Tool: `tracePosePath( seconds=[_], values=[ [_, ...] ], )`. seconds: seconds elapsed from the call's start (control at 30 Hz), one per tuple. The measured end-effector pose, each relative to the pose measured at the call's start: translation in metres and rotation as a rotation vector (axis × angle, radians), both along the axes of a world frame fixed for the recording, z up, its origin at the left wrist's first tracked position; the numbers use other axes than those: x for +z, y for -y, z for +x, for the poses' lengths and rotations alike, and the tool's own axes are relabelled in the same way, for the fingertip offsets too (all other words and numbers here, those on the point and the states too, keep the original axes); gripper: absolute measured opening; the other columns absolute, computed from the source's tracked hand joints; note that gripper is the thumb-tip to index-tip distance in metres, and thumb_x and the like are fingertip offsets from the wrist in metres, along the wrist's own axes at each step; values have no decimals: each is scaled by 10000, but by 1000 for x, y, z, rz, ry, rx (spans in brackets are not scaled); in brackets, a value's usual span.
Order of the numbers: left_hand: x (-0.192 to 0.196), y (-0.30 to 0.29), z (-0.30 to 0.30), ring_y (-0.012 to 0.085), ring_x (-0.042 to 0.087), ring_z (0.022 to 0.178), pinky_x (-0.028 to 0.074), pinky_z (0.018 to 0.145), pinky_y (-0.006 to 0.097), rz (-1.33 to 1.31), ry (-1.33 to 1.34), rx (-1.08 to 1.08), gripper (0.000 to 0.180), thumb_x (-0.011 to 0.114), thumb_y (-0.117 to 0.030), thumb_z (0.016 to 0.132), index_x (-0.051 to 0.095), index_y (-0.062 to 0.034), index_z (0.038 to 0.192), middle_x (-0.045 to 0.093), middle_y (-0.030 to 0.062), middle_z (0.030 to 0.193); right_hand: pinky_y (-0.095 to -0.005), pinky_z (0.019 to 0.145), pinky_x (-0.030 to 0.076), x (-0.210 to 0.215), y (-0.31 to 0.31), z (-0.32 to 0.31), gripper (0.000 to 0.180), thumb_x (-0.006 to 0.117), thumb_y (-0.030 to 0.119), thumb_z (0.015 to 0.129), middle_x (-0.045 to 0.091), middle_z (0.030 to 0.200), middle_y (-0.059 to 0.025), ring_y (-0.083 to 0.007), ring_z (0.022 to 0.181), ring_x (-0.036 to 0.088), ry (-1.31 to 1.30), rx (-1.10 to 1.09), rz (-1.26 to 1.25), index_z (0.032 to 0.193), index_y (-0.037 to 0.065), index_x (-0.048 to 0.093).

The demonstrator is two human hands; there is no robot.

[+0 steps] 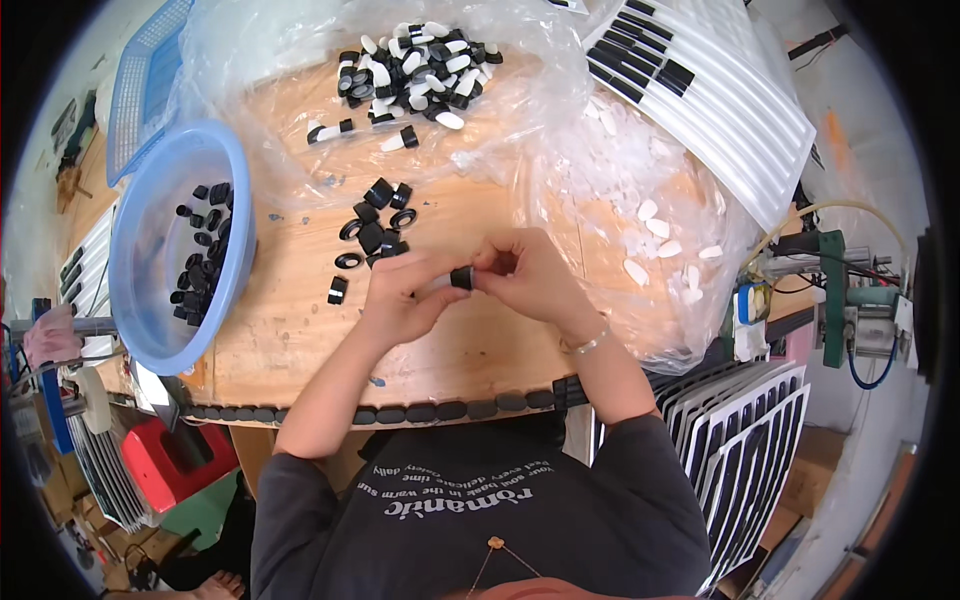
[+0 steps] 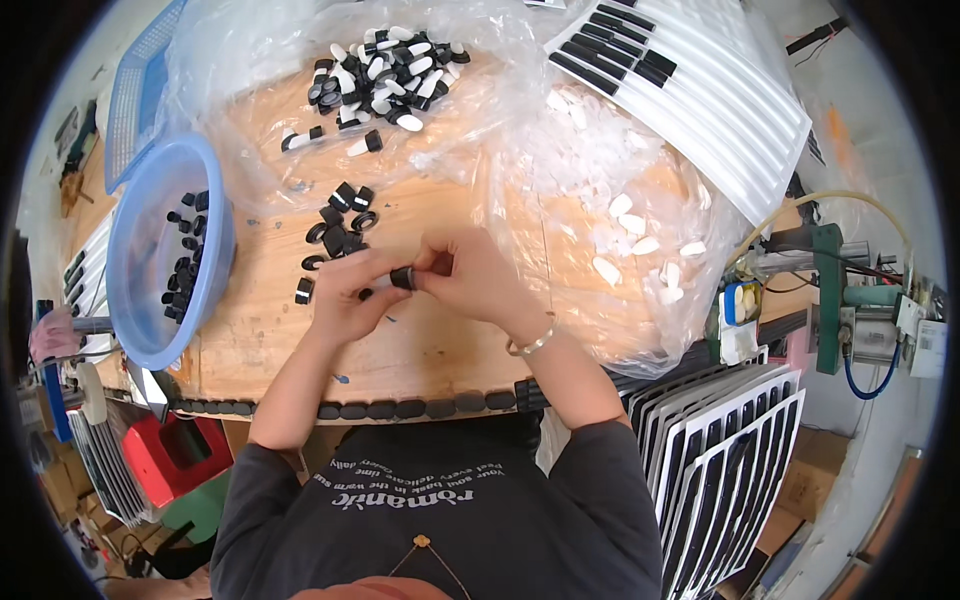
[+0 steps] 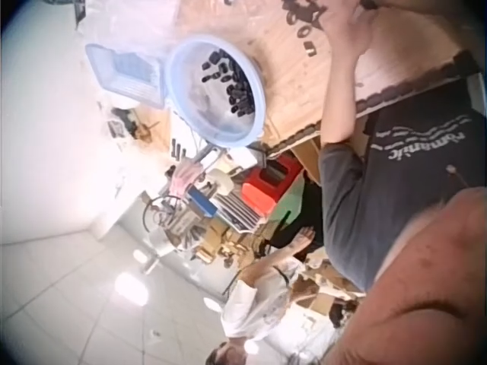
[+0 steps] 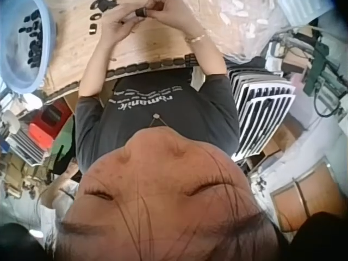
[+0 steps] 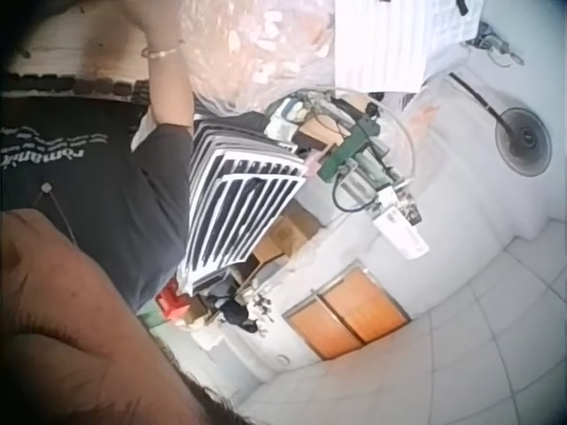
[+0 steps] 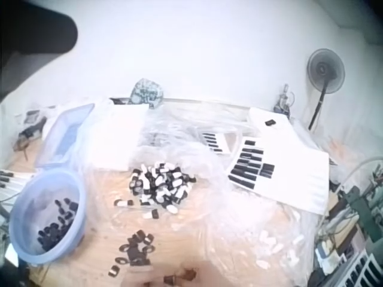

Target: Assembling small black plastic rings by inserting white cylindrical components into them.

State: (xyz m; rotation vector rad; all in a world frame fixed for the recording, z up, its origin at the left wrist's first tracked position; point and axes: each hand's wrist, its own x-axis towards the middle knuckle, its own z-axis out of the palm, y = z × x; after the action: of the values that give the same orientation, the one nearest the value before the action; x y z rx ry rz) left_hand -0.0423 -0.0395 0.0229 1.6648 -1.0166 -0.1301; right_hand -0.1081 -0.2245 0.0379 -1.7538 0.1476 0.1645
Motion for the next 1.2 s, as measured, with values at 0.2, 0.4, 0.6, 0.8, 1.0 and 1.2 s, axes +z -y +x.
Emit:
tracePosePath(
  seconds=[0.2,0.4,0.6,0.8,1.0,1.2],
  values=[
    [-6,5,-3,120,622,826,504,705,238,-198,-745,-78,336,687,98,746,645,22,1071,657,68,972,-197,596,492,-6,-3,8,160,677,19,824,601,785,10,-67,661,598,66,13,615,865,54,526],
    [0,2,-2,141,633,709,482,621,235,-157,-204,-47,345,718,65,701,688,-42,1028,665,58,835,-218,580,540,-17,-6,1,169,654,69,864,607,849,-6,-85,675,624,-101,80,803,902,74,489],
    [-6,9,-2,168,642,723,507,678,271,-69,-166,115,350,722,55,712,661,-24,1047,675,81,840,-220,631,535,-25,-7,8,196,648,53,863,621,880,-29,-94,699,631,-39,-46,796,1025,31,541],
    [-13,7,2,75,589,607,457,556,210,-185,-544,149,226,692,11,799,621,11,1014,668,33,755,-213,642,502,-3,-25,9,212,619,34,878,646,909,-55,-85,700,614,190,-77,368,1082,-26,617],
    [-3,-21,26,31,538,607,406,529,172,315,-486,80,75,594,-68,906,639,-9,917,606,0,680,-205,600,478,13,-12,22,197,638,63,873,626,732,-26,-68,671,586,50,-81,179,1038,-44,626],
    [-7,-29,55,47,523,618,396,529,191,-92,-505,381,97,578,-51,905,616,-3,980,579,1,699,-245,720,500,44,-7,117,350,674,189,865,669,876,-93,-128,809,636,387,-256,-96,1082,-78,608]
  ],
)
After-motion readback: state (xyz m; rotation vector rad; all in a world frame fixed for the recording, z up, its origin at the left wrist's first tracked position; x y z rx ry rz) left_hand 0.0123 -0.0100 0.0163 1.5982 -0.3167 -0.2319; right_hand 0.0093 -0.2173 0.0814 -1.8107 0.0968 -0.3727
